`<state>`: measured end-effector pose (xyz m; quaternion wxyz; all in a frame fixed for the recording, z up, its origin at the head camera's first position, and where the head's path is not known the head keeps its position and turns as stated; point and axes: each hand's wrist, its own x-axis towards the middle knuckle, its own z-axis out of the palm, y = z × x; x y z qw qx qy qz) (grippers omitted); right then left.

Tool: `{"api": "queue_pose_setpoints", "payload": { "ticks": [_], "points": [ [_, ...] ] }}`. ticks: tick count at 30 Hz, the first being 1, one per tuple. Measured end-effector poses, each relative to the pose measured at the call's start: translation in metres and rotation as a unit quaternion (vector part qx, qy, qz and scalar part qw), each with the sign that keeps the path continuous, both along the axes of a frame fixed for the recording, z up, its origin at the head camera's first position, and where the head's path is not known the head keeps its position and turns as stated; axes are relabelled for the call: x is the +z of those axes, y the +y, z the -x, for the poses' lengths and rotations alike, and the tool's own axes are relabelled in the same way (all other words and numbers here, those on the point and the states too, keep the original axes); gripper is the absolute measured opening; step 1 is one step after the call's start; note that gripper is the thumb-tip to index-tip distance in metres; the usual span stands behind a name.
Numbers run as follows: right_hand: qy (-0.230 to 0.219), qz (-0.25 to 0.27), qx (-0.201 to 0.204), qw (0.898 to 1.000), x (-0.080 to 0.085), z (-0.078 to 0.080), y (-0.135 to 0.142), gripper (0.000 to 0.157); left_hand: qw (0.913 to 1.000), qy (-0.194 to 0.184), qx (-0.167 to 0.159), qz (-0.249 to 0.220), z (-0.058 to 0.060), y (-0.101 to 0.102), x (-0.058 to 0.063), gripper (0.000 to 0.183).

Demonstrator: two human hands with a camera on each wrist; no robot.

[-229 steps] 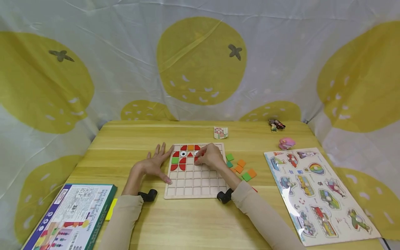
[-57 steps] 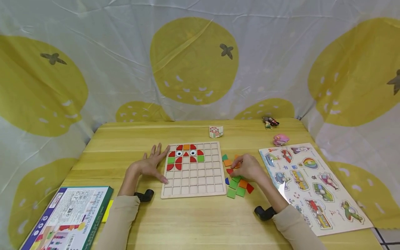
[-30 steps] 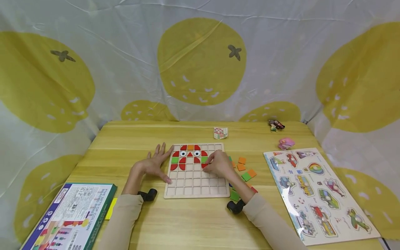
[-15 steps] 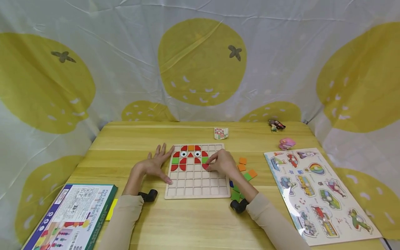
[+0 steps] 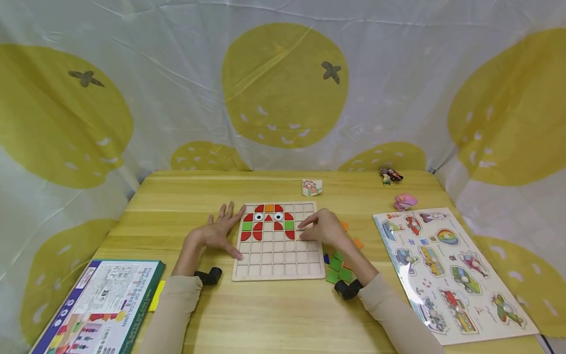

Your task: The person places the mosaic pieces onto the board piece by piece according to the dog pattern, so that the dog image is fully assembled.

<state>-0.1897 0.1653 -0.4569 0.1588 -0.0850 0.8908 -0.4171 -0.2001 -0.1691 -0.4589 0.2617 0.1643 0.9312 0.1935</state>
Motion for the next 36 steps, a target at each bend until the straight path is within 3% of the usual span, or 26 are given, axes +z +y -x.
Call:
{"api": "queue_pose_setpoints", "payload": {
  "ticks": [7, 11, 16, 23, 27, 36],
  "points": [
    [0.001, -0.01, -0.026, 1.0, 0.006, -0.012, 0.07, 0.023, 1.0, 0.002, 0.004, 0.004, -0.001, -0.002, -0.002, 0.14],
    [-0.003, -0.028, -0.009, 1.0, 0.003, -0.022, 0.092, 0.02, 1.0, 0.001, 0.003, 0.003, -0.001, -0.001, -0.003, 0.139],
    [-0.022, -0.018, 0.018, 0.999, 0.0, -0.034, 0.103, 0.022, 1.0, 0.008, 0.004, 0.0, 0.0, 0.001, -0.001, 0.139],
    [-0.08, -0.017, 0.004, 0.997, 0.003, -0.058, 0.124, 0.031, 1.0, 0.003, 0.003, 0.003, -0.001, 0.001, -0.002, 0.14],
    [-0.106, 0.006, 0.029, 0.994, -0.002, -0.069, 0.133, 0.039, 1.0, 0.006, 0.006, 0.002, 0.0, 0.0, -0.002, 0.14],
    [-0.057, 0.014, 0.06, 0.996, -0.011, -0.067, 0.123, 0.036, 1.0, 0.004, 0.001, 0.006, 0.001, 0.002, -0.003, 0.14]
  ]
}}
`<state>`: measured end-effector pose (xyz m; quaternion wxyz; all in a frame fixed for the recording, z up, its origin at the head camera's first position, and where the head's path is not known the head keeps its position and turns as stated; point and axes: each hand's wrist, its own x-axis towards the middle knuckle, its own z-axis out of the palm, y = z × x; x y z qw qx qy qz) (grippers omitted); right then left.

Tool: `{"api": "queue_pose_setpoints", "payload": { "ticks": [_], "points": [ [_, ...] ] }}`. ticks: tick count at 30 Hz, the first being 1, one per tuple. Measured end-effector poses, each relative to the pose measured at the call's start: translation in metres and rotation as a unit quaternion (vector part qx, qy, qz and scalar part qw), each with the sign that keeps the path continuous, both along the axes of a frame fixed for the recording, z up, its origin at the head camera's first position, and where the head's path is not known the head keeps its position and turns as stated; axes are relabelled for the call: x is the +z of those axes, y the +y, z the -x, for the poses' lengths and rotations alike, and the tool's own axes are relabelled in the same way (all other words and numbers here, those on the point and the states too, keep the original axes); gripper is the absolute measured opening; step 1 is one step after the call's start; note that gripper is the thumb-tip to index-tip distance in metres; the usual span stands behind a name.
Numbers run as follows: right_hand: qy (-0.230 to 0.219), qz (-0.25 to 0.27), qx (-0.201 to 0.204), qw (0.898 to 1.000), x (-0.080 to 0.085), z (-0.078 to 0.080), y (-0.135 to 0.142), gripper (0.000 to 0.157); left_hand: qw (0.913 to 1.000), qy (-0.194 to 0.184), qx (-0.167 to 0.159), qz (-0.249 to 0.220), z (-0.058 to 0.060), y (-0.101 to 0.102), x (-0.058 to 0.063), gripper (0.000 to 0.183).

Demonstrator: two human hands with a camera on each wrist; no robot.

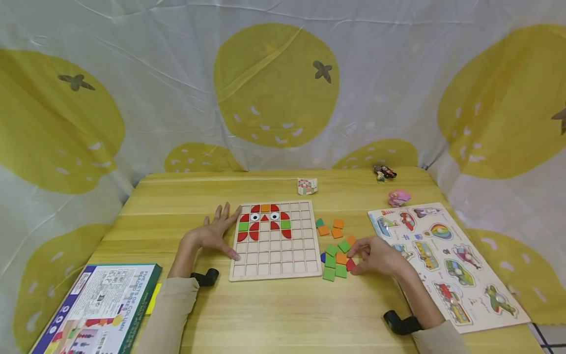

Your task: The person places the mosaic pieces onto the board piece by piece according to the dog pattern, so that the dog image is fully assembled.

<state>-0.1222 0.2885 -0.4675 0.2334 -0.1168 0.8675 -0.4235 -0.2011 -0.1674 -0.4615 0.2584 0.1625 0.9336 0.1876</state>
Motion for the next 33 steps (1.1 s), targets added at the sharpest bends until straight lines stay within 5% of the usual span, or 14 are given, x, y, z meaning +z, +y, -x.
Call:
{"api": "queue_pose_setpoints", "payload": {
  "ticks": [9, 15, 22, 33],
  "points": [
    [0.022, -0.033, -0.046, 0.998, 0.001, 0.019, -0.009, 0.029, 1.0, -0.002, 0.002, 0.002, 0.0, 0.0, 0.0, 0.14],
    [-0.007, -0.005, -0.06, 0.998, 0.004, 0.022, -0.002, 0.032, 1.0, -0.003, 0.002, 0.005, 0.001, 0.0, 0.0, 0.141],
    [0.057, -0.075, -0.09, 0.991, -0.002, 0.027, -0.008, 0.033, 1.0, -0.003, -0.001, 0.007, 0.001, -0.001, -0.001, 0.14],
    [0.049, -0.04, -0.042, 0.997, -0.003, 0.034, -0.008, 0.024, 0.9999, -0.009, -0.003, 0.011, 0.0, 0.0, 0.001, 0.139]
  ]
}}
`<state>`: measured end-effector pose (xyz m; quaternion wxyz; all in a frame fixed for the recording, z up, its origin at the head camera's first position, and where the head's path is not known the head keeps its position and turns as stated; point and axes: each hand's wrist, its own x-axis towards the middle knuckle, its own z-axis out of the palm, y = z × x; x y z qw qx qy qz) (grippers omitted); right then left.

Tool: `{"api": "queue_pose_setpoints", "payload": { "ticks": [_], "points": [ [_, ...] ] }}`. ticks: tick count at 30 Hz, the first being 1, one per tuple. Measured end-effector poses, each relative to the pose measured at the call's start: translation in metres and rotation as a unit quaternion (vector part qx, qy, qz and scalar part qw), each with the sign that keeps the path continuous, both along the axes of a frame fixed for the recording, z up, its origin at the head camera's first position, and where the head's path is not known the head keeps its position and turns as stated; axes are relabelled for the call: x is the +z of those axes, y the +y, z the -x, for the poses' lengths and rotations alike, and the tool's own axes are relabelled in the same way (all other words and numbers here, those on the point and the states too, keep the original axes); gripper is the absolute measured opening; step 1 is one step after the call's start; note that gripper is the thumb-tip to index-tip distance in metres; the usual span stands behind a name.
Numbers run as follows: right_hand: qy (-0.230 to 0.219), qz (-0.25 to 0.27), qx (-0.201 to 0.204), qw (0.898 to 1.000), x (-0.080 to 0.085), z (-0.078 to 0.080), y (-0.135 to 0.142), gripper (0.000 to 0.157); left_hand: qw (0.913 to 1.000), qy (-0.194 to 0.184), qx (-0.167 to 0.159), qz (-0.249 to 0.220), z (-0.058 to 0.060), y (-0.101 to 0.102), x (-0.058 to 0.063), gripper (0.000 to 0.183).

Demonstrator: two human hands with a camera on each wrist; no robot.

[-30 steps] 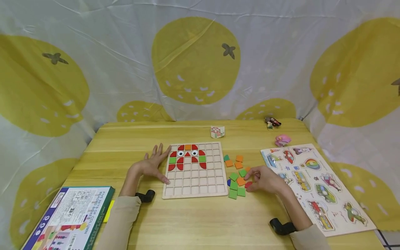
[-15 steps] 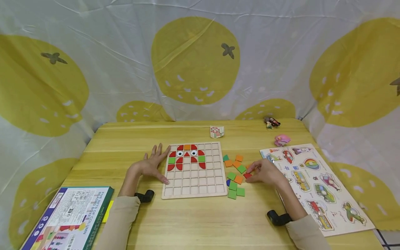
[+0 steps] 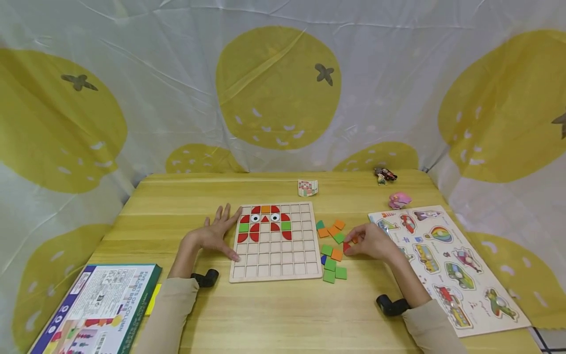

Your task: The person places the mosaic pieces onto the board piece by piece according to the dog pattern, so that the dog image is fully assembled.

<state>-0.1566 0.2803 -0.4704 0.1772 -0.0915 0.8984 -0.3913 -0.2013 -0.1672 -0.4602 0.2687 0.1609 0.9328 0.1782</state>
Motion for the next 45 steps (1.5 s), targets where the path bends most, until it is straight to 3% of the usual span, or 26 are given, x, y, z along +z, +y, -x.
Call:
{"api": "queue_pose_setpoints", "payload": {
  "ticks": [3, 8, 13, 18, 24, 27, 30, 34, 37, 40, 45],
  "points": [
    [0.014, -0.012, -0.003, 1.0, 0.001, 0.003, -0.002, 0.024, 1.0, 0.0, 0.003, -0.001, 0.0, -0.001, 0.001, 0.139],
    [0.014, 0.014, -0.029, 0.999, 0.007, 0.004, -0.02, 0.027, 1.0, 0.007, 0.002, -0.003, 0.001, -0.001, 0.001, 0.14],
    [-0.032, 0.066, -0.064, 0.995, 0.016, 0.011, -0.083, 0.027, 1.0, 0.005, 0.001, -0.003, 0.0, -0.001, 0.0, 0.14],
    [-0.045, 0.081, -0.076, 0.993, 0.014, 0.017, -0.148, 0.023, 0.9999, 0.006, -0.001, -0.009, 0.0, 0.001, 0.0, 0.139],
    [-0.01, 0.042, -0.093, 0.995, 0.01, 0.019, -0.177, 0.02, 1.0, -0.001, 0.004, -0.008, -0.001, 0.002, 0.0, 0.14],
    [-0.004, 0.043, -0.066, 0.997, 0.01, 0.023, -0.174, 0.021, 0.9999, -0.001, 0.008, -0.008, -0.001, 0.001, 0.0, 0.14],
    [0.002, 0.055, -0.001, 0.998, 0.01, 0.029, -0.166, 0.023, 0.9999, -0.001, 0.008, -0.009, -0.001, 0.001, 0.0, 0.14],
    [0.006, 0.066, 0.095, 0.993, 0.007, 0.039, -0.158, 0.025, 0.9999, 0.002, 0.004, -0.01, 0.0, 0.001, -0.001, 0.14],
    [0.002, 0.065, 0.136, 0.989, 0.004, 0.046, -0.157, 0.022, 1.0, 0.003, 0.003, -0.009, 0.0, 0.002, -0.002, 0.14],
    [0.006, 0.06, 0.144, 0.988, 0.002, 0.05, -0.16, 0.021, 1.0, 0.001, 0.005, -0.007, -0.001, 0.002, -0.001, 0.14],
    [0.018, 0.037, 0.095, 0.995, 0.002, 0.051, -0.168, 0.022, 0.9999, 0.001, 0.01, -0.008, -0.001, 0.001, -0.001, 0.141]
  ]
}}
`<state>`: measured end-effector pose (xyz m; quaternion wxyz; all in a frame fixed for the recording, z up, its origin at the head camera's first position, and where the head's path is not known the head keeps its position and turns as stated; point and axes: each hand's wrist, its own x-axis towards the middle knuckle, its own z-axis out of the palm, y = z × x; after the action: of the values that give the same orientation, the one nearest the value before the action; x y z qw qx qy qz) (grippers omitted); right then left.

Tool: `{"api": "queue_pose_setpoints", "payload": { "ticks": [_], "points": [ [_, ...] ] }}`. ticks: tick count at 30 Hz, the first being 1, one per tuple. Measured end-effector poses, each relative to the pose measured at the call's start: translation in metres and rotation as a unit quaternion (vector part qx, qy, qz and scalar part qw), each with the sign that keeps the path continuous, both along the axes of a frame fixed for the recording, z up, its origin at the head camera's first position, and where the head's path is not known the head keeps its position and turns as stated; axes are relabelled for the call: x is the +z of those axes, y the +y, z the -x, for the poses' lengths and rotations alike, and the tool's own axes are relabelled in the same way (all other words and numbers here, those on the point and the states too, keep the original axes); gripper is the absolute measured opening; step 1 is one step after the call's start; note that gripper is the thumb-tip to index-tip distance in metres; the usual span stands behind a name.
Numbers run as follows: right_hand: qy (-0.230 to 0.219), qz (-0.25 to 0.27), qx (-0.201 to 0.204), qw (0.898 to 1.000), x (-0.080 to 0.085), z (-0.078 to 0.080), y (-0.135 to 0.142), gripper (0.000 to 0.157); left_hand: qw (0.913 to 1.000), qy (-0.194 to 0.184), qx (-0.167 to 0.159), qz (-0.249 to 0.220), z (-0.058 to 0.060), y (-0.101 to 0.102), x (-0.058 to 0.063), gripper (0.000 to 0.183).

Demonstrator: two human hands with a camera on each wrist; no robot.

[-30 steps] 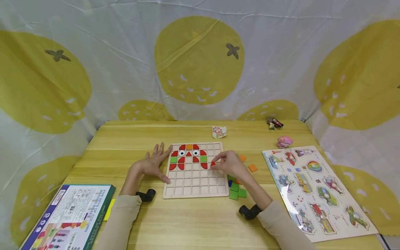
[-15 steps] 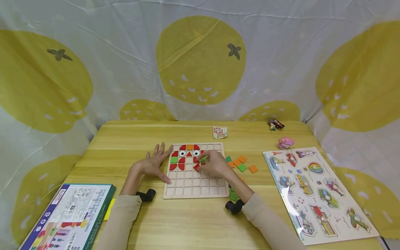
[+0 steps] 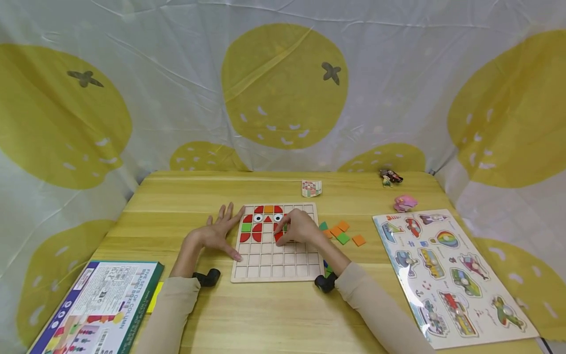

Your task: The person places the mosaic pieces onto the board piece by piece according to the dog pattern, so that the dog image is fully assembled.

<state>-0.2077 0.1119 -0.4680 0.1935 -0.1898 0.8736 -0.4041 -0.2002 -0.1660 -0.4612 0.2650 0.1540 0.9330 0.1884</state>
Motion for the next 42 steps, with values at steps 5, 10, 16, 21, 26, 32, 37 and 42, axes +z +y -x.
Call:
{"api": "queue_pose_setpoints", "payload": {
  "ticks": [5, 10, 16, 21, 26, 32, 37, 42],
  "points": [
    [-0.008, -0.003, -0.009, 1.0, 0.002, 0.0, -0.002, 0.021, 1.0, 0.001, 0.001, -0.002, 0.0, -0.001, 0.0, 0.141],
    [-0.009, 0.001, -0.009, 1.0, 0.001, 0.001, -0.001, 0.018, 1.0, 0.003, -0.001, -0.002, 0.0, -0.002, 0.0, 0.14],
    [-0.006, 0.015, -0.025, 1.0, 0.0, 0.001, -0.001, 0.021, 1.0, 0.006, -0.006, -0.004, 0.0, 0.0, 0.0, 0.14],
    [-0.015, 0.025, -0.022, 0.999, -0.001, 0.002, -0.002, 0.017, 1.0, 0.004, -0.004, 0.0, -0.001, 0.001, 0.001, 0.14],
    [-0.018, 0.029, -0.014, 0.999, 0.005, 0.004, -0.001, 0.017, 1.0, 0.001, 0.001, -0.002, -0.001, 0.0, 0.002, 0.14],
    [0.007, 0.02, -0.055, 0.998, 0.024, 0.005, 0.059, 0.023, 1.0, 0.001, 0.0, -0.002, -0.001, 0.001, 0.0, 0.141],
    [-0.015, -0.005, -0.104, 0.994, 0.019, 0.004, 0.127, 0.031, 1.0, 0.003, -0.003, 0.002, -0.001, 0.0, 0.0, 0.14],
    [-0.055, -0.005, -0.099, 0.994, 0.003, 0.008, 0.157, 0.033, 1.0, 0.004, -0.005, 0.002, -0.001, 0.001, 0.001, 0.14]
  ]
}}
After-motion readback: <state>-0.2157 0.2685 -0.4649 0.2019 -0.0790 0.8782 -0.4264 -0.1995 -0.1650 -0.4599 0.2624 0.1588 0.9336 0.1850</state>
